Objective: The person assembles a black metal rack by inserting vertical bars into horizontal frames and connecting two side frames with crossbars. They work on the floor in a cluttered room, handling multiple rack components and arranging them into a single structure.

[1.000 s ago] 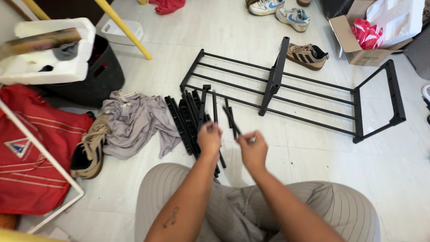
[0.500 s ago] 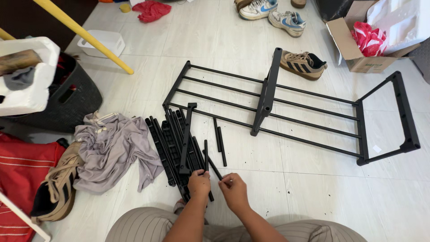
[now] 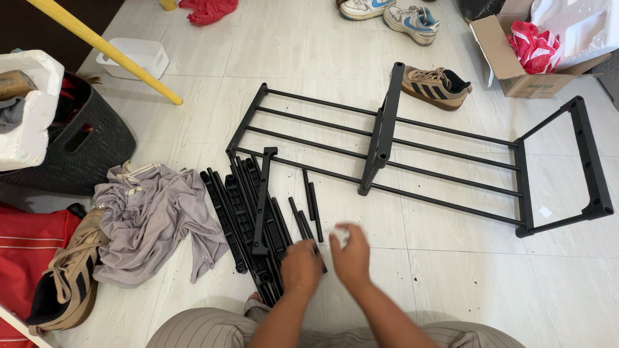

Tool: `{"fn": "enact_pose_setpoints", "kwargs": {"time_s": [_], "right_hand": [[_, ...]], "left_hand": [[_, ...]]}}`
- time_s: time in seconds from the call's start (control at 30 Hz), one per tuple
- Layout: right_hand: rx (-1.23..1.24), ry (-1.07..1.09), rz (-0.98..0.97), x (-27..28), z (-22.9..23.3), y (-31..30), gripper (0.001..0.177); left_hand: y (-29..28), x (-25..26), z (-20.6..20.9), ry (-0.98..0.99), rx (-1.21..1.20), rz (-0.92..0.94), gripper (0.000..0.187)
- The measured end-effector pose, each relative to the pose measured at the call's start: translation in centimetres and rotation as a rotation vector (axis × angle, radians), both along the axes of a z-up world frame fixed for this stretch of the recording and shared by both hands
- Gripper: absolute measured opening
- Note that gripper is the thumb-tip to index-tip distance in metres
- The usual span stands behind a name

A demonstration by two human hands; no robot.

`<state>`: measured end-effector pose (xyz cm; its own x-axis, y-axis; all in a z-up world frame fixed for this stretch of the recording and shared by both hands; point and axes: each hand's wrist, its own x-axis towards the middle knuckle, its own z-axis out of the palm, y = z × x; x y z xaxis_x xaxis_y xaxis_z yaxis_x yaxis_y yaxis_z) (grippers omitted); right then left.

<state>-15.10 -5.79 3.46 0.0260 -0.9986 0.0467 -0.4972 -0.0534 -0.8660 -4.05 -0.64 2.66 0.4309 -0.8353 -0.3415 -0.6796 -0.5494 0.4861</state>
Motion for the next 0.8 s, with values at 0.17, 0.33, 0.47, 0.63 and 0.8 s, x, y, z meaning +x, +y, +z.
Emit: {"fn": "enact_pose_setpoints", "kwargs": {"time_s": [0.17,0.33,0.47,0.63,0.8], "right_hand": [[-0.481,0.259,-0.070,-1.3,5.4,-6.1,0.042],[-0.360,0.479,-0.058,-2.3,9.8,-12.3,0.056],[-0.086,0.509,0.040,-2.4,10.3,-14.7,0.057],[0.017,0.461,0.072,-2.5,9.9,-14.8,0.049],[-0.027,0.546,0.062,-3.3,9.6,-15.4,0.044]], "left_hand": [[0.1,-2.9,-0.8,-0.270,0.140,-0.751,0.077],[-2.9,-3.5,-0.9,-0.293,0.249,-0.765,0.074],[-6.3,-2.5,0.4,-0.322,0.293,-0.705,0.070],[-8.2,-0.2,1.0,-0.267,0.428,-0.564,0.066],[-6.6,0.9,-0.8,-0.186,0.392,-0.401,0.076]]}}
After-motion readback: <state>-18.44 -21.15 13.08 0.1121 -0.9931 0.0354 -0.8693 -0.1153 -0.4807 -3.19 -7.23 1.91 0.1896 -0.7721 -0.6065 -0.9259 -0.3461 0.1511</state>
